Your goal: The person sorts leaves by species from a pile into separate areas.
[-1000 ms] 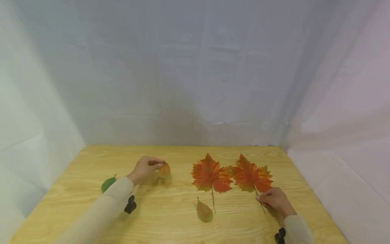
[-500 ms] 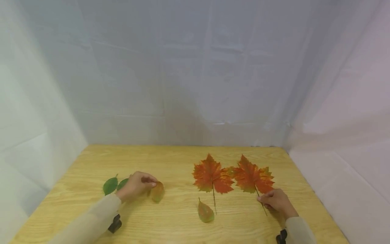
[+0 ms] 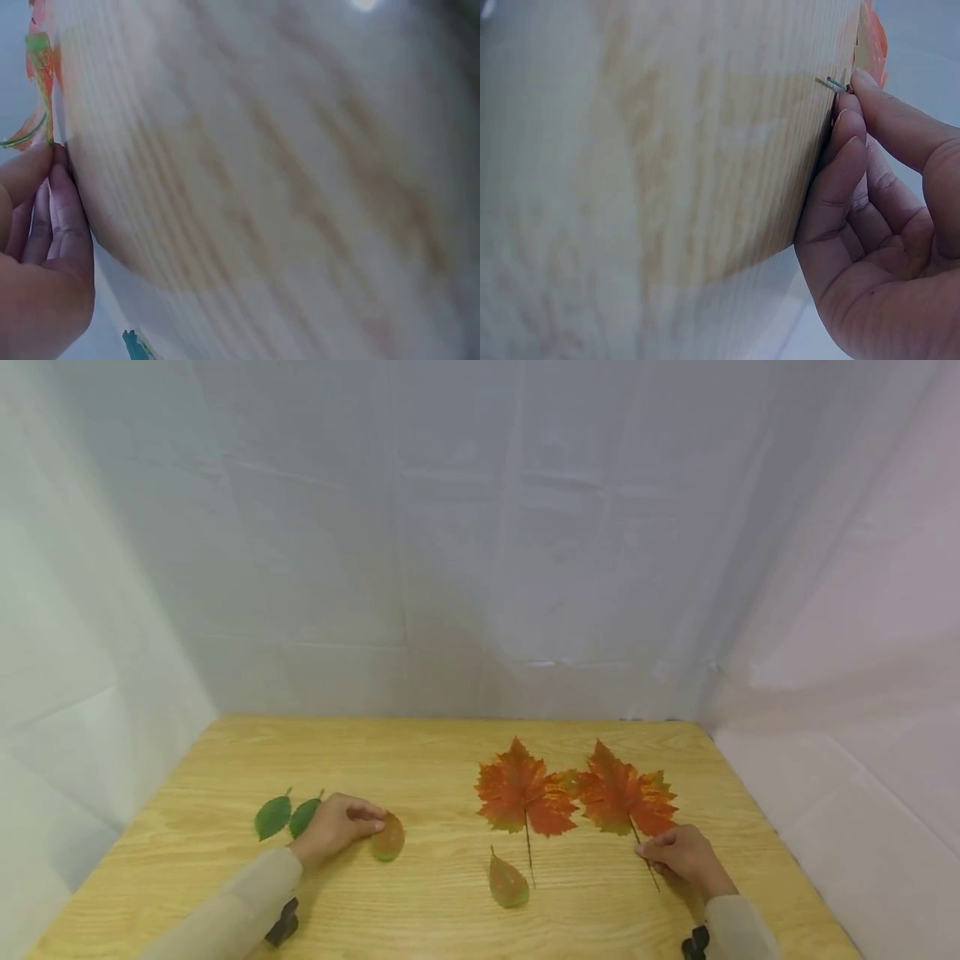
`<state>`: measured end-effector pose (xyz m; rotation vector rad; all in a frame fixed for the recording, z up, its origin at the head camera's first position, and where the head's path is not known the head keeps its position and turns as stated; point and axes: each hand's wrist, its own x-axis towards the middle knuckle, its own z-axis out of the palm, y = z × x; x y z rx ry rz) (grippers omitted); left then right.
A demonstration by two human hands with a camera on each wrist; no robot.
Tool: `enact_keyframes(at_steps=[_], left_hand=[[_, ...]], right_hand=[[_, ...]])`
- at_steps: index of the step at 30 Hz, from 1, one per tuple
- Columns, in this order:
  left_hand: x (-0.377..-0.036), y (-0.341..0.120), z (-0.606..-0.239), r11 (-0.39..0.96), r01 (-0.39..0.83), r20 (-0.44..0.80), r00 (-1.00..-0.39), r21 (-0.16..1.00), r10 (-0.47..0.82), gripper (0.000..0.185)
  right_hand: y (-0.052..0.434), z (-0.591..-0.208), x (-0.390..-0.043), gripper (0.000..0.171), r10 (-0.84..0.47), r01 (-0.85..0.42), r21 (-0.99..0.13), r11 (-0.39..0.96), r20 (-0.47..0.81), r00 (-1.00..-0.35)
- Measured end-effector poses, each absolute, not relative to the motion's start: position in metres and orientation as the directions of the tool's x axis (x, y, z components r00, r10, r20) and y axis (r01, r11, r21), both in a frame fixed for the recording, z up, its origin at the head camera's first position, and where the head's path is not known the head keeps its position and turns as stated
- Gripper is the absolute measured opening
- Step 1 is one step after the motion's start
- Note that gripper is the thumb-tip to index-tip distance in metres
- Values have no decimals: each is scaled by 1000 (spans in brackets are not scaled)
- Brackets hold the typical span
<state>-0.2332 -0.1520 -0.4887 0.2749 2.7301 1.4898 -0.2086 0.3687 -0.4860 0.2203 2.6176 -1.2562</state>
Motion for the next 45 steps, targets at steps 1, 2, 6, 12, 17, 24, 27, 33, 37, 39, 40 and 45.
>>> enact_keyframes(at_steps=[1, 2, 6, 12, 17, 24, 27, 33, 37, 39, 40, 45], left_hand=[[-233, -152, -488, 528, 142, 64, -985, 838, 163, 12], [-233, -153, -488, 527, 139, 61, -985, 839, 162, 12], [-232, -154, -487, 527, 123, 44, -986, 841, 160, 13], [-234, -155, -483, 522, 124, 48, -986, 844, 158, 13], [-236, -154, -483, 514, 123, 34, -983, 849, 180, 15], [-234, -154, -485, 509, 107, 24, -986, 854, 167, 14], [-234, -154, -486, 513, 97, 19, -988, 853, 155, 15], [-234, -153, -487, 513, 73, 3, -991, 855, 137, 15], [-233, -152, -486, 505, 68, 0, -991, 860, 134, 15], [-233, -152, -485, 504, 74, 5, -991, 860, 137, 15], [-232, -152, -485, 501, 74, 5, -991, 862, 137, 15], [-232, -152, -486, 491, 94, 17, -987, 866, 159, 17]], right_hand=[[368, -486, -208, 25, 33, 232, -748, 622, -271, -962], [368, -486, -208, 26, 29, 230, -749, 622, -272, -962], [369, -487, -208, 28, 9, 213, -755, 620, -265, -964], [376, -489, -211, 33, -64, 137, -773, 620, -224, -972], [376, -488, -208, 49, -17, 175, -803, 570, -225, -974], [350, -467, -206, 48, -124, 35, -823, 567, -127, -984], [332, -459, -210, 47, -195, -14, -846, 534, -107, -975], [285, -457, -219, 44, -393, -149, -880, 450, -45, -918], [253, -460, -223, 39, -498, -186, -892, 411, -49, -866], [239, -463, -225, 38, -544, -184, -902, 391, -65, -836], [234, -465, -227, 38, -566, -184, -905, 384, -73, -821], [216, -475, -235, 34, -657, -203, -904, 376, -106, -747]])
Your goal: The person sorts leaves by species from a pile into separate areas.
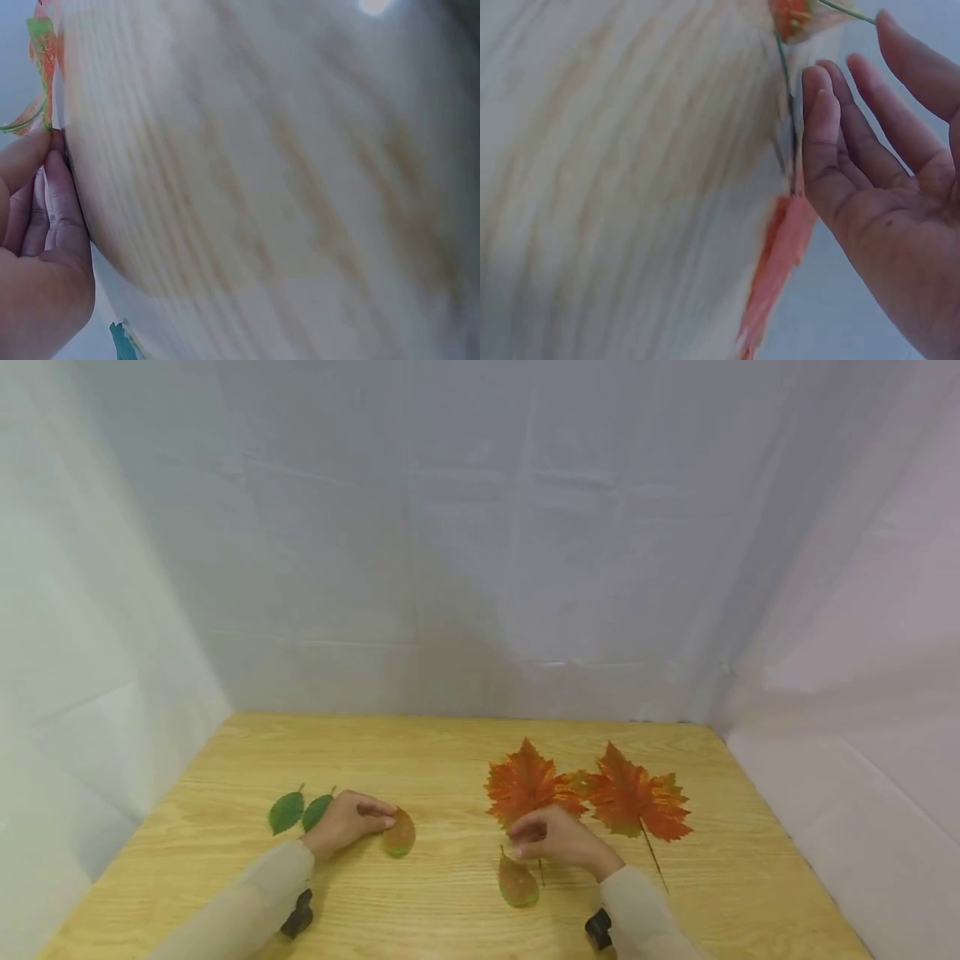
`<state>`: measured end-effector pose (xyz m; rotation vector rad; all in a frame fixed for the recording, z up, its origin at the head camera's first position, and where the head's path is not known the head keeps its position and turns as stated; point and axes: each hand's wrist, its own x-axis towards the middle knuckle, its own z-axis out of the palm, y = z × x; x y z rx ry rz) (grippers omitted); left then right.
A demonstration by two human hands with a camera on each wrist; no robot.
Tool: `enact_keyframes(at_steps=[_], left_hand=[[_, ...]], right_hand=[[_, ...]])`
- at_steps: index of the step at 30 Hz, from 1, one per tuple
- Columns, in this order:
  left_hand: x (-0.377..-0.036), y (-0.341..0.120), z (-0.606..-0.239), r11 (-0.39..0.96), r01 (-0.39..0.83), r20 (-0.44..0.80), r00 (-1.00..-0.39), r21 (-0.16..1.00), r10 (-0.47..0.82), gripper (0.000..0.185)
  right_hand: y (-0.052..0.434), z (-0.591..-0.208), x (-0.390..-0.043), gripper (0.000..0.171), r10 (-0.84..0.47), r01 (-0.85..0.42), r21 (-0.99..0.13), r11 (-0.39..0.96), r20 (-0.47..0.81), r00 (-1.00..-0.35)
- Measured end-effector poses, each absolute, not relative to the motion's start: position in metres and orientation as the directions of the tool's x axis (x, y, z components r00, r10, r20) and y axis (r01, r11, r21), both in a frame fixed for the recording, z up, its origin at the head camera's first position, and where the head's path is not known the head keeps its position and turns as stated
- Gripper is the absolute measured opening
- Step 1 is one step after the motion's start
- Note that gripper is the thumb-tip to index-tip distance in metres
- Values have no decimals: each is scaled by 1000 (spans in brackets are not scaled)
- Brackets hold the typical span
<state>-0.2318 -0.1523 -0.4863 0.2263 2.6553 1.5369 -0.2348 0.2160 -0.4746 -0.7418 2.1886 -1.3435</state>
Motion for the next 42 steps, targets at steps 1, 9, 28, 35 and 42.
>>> enact_keyframes(at_steps=[1, 9, 28, 35, 42], left_hand=[[-232, -152, -487, 490, 104, 23, -985, 866, 169, 18], [-233, -153, -487, 487, 86, 10, -988, 869, 156, 16], [-233, -153, -490, 467, 81, 8, -988, 881, 156, 17], [-230, -153, -490, 465, 87, 2, -984, 881, 178, 18], [-232, -154, -491, 463, 125, 42, -982, 878, 186, 18]], right_hand=[[214, -476, -236, 32, -667, -206, -901, 381, -113, -737], [201, -480, -240, 14, -713, -330, -855, 401, -66, -698], [197, -478, -242, 4, -721, -434, -783, 445, -27, -692], [178, -466, -244, 7, -673, -357, -844, 400, -7, -740], [127, -465, -259, 8, -567, -346, -850, 396, 71, -821]])
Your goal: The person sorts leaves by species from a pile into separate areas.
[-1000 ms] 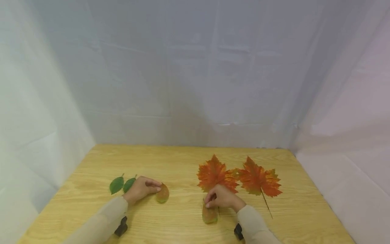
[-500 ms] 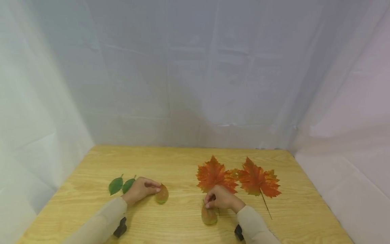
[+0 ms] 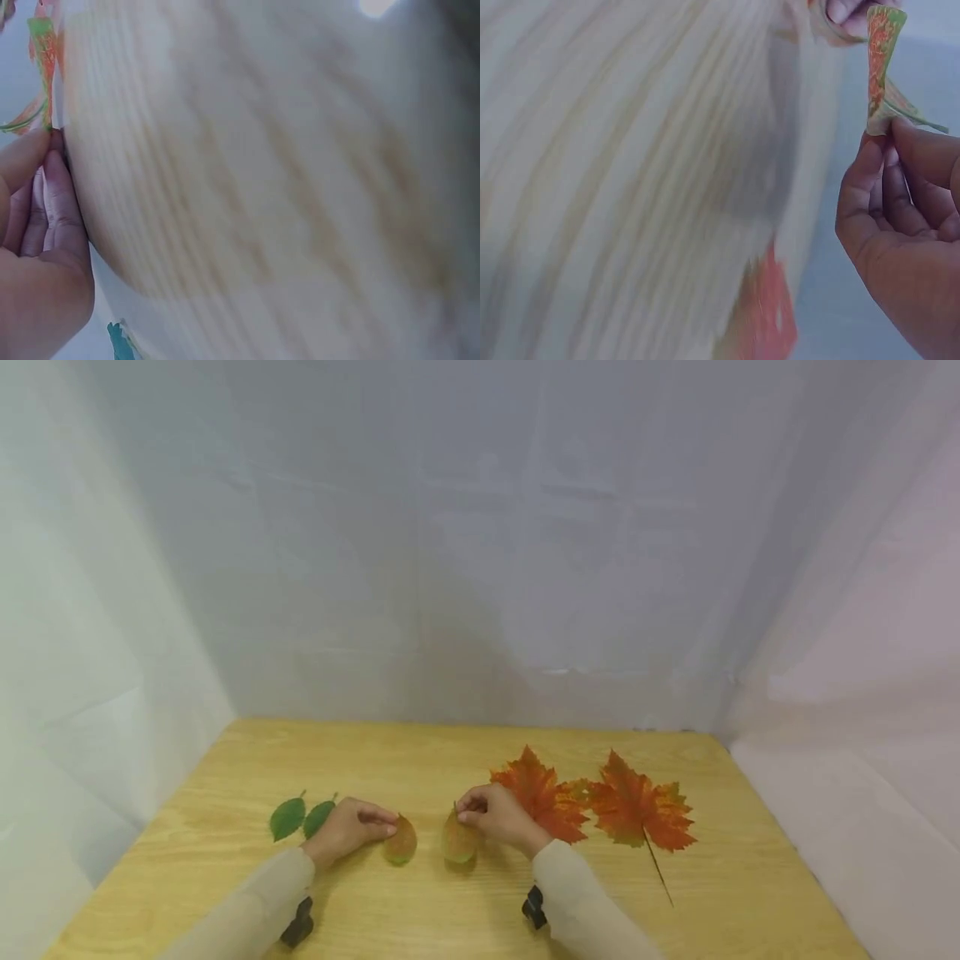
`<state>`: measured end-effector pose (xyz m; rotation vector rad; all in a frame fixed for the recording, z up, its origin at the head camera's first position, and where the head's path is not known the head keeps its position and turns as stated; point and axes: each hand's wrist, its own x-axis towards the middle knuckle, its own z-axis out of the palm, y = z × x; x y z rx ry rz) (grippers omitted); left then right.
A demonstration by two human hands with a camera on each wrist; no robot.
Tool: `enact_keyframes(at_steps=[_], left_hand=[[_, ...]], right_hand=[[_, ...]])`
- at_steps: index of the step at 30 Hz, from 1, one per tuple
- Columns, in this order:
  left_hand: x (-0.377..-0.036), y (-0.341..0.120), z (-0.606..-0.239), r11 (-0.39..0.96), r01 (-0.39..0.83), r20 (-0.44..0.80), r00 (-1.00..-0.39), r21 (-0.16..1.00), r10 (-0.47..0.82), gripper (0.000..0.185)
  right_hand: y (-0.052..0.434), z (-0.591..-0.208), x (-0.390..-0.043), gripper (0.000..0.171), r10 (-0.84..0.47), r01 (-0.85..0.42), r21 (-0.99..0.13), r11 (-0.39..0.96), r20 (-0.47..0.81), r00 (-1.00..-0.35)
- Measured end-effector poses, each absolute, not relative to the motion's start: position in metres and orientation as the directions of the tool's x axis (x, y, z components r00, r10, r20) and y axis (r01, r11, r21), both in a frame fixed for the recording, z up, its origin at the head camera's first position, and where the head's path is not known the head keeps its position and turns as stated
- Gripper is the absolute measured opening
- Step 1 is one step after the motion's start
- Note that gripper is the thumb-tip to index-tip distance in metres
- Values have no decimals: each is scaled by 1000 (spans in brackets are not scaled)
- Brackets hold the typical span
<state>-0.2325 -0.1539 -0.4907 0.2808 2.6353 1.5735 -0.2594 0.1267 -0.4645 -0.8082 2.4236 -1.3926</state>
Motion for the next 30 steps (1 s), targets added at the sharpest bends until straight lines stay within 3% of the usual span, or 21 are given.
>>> enact_keyframes(at_steps=[9, 30], left_hand=[[-234, -151, -489, 480, 126, 50, -984, 868, 169, 17], [-232, -153, -487, 481, 77, 6, -989, 873, 148, 16]], right_hand=[[86, -489, -277, 5, -531, -353, -846, 400, 100, -841], [76, -493, -272, 5, -483, -327, -837, 438, 88, -871]])
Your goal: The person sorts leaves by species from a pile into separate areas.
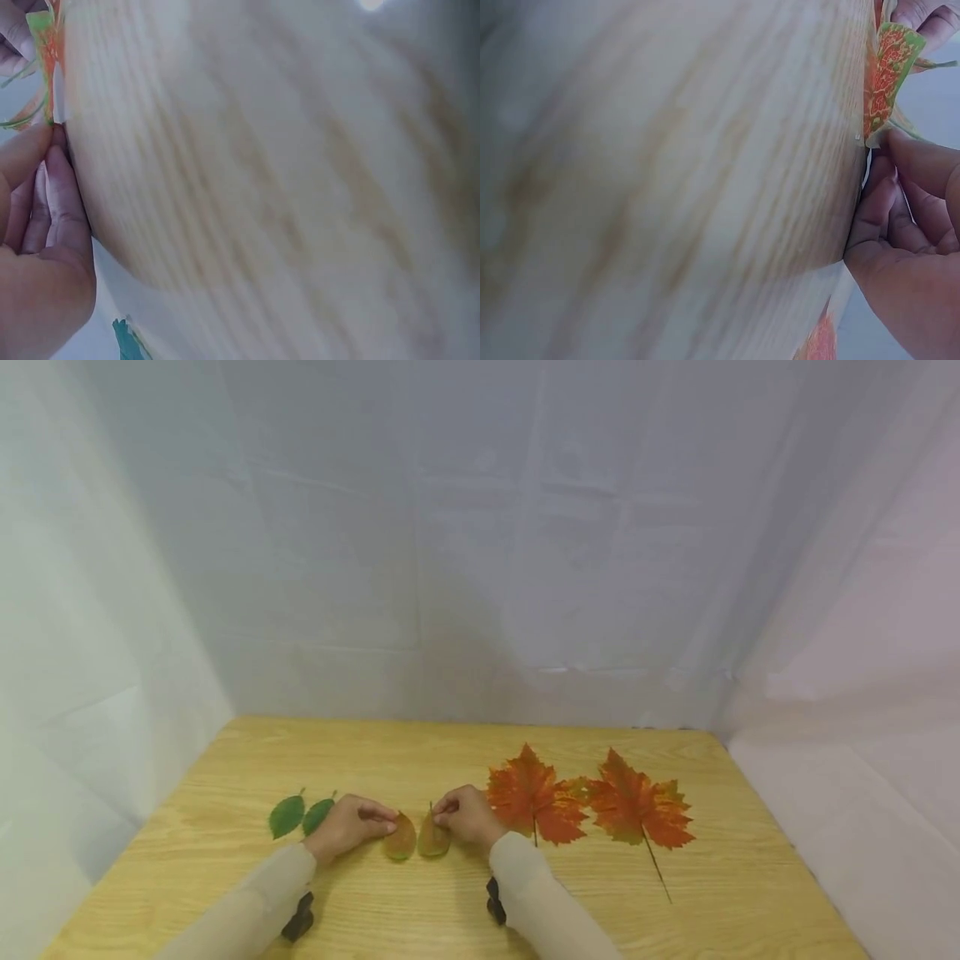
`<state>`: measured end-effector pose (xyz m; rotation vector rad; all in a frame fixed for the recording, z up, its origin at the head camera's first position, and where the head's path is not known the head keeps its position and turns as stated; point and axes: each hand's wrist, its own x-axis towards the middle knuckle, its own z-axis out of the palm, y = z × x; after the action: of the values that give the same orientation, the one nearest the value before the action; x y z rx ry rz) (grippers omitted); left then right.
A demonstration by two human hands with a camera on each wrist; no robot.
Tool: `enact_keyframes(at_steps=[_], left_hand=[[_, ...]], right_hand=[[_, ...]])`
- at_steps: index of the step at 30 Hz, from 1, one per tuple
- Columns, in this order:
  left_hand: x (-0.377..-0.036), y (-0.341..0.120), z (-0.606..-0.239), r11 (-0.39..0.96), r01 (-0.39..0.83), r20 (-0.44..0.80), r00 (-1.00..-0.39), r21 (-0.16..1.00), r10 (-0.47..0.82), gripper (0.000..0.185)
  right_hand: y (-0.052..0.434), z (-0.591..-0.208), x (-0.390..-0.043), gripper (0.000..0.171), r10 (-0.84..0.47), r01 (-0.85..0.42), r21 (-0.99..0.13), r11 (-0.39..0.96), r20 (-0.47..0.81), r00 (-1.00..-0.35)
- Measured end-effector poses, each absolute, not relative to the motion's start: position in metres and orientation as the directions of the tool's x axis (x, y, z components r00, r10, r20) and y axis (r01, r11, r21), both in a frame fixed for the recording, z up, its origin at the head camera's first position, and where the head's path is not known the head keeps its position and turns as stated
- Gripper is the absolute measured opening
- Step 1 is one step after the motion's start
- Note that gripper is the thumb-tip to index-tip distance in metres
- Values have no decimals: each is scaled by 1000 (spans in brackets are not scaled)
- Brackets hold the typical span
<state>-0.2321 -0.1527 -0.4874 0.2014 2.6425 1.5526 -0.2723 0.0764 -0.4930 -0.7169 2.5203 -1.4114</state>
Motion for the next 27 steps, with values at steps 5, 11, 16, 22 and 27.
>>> enact_keyframes(at_steps=[5, 11, 16, 22, 27], left_hand=[[-233, -155, -490, 500, 65, -9, -989, 863, 144, 16], [-234, -158, -489, 495, 84, -9, -983, 865, 182, 17], [-233, -158, -484, 501, 108, 1, -978, 859, 209, 17], [-228, -156, -475, 558, 148, 25, -975, 817, 221, 19], [-225, -163, -453, 605, 199, 60, -968, 771, 242, 20]], right_hand=[[76, -493, -271, 5, -477, -329, -830, 451, 88, -875], [76, -493, -270, 6, -468, -312, -840, 444, 79, -880], [76, -493, -270, 9, -465, -310, -839, 448, 77, -882], [85, -491, -270, 16, -471, -335, -821, 463, 92, -877], [112, -471, -272, 23, -451, -343, -803, 487, 105, -886]])
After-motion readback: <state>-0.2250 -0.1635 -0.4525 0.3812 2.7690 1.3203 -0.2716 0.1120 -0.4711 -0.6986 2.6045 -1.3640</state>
